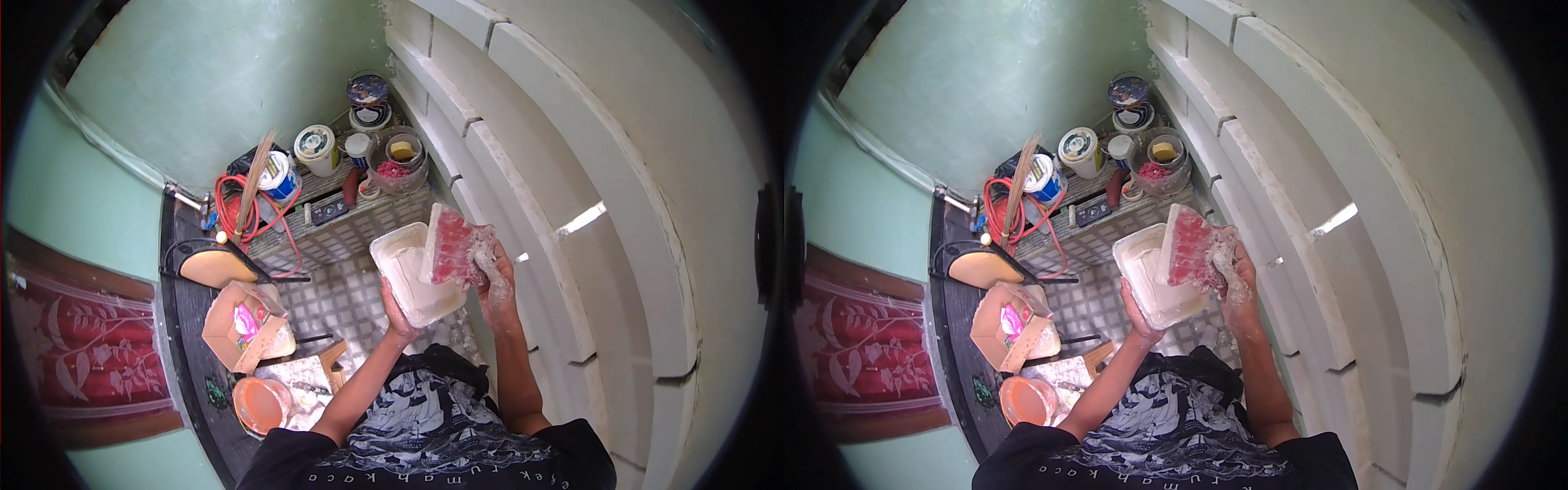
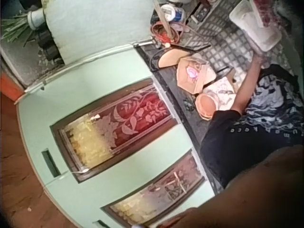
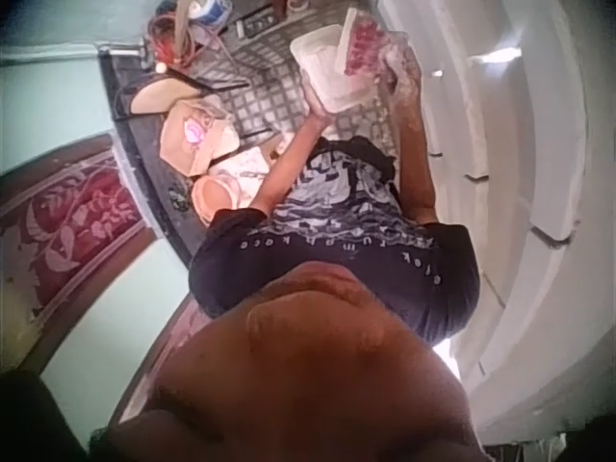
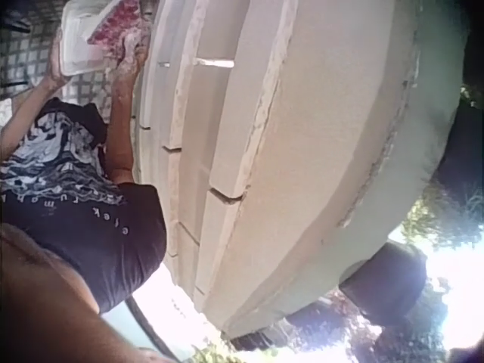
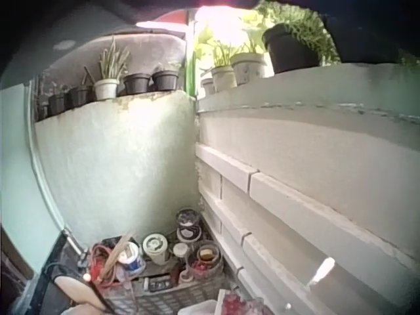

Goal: Applying plaster or putty to a wall using a spreader.

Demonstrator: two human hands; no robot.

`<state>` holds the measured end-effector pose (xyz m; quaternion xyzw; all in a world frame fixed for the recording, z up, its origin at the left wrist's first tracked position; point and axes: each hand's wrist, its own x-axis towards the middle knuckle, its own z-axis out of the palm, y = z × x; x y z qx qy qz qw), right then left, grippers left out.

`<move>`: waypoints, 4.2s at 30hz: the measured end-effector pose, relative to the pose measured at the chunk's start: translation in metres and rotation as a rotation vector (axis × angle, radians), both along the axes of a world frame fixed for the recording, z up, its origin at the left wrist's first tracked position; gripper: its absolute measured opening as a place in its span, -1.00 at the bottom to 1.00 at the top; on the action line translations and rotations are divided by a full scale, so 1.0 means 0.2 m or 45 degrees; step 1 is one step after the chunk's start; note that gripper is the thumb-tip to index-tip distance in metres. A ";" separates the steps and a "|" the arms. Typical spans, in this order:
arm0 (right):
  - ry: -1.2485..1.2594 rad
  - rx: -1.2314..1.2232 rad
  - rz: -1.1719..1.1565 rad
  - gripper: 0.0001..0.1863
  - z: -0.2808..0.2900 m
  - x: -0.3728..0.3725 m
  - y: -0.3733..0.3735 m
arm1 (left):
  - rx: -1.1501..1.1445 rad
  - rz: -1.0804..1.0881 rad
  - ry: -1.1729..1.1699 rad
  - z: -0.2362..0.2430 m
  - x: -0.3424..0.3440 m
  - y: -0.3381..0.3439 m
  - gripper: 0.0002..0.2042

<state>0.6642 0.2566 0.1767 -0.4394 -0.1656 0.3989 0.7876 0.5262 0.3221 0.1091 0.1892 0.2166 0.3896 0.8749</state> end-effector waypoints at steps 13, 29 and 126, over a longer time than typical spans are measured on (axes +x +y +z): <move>-0.256 -0.011 0.245 -0.62 -0.08 0.24 0.15 | -0.004 0.212 0.112 -0.03 0.17 0.06 -0.26; -0.006 0.024 -0.053 -0.61 -0.15 0.04 0.71 | -0.006 0.116 0.105 -0.15 0.02 0.67 -0.24; -3.478 -0.941 -0.860 -0.72 0.11 1.62 3.43 | 0.035 0.651 0.032 -0.09 -0.20 2.56 -0.28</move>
